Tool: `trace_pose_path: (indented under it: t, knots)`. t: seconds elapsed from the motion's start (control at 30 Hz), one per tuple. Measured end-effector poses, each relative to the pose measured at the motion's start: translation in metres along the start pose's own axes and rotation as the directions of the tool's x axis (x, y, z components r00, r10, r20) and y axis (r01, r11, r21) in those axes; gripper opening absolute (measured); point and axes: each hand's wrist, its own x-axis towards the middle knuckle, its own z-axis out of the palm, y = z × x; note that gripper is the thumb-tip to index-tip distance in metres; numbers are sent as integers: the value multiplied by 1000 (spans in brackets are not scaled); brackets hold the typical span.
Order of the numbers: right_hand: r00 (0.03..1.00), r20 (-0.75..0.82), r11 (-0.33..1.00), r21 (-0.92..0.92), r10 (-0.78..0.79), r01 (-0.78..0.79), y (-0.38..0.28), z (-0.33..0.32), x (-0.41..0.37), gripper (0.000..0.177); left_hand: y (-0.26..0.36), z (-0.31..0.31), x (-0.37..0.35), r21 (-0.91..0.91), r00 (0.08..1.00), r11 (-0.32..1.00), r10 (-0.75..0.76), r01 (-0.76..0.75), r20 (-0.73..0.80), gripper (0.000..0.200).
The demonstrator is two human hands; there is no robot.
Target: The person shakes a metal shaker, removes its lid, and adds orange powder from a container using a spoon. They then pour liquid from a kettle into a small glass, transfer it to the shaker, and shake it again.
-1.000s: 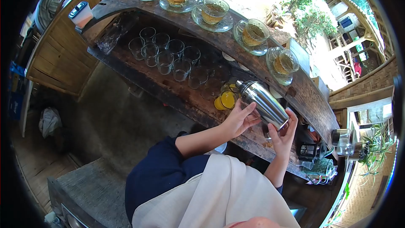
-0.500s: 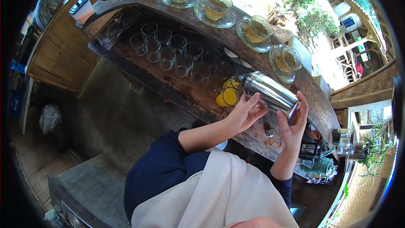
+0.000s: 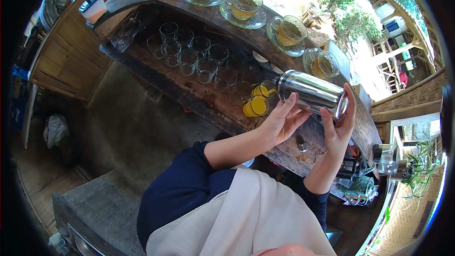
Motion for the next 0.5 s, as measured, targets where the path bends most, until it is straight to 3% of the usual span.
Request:
trace_pose_path:
  t: [0.5]
  knots:
    - [998,49,998,-53,-34,37,-7,0,-1,66,-2,4,-11,-32,1000,999,15,-15,-14,42]
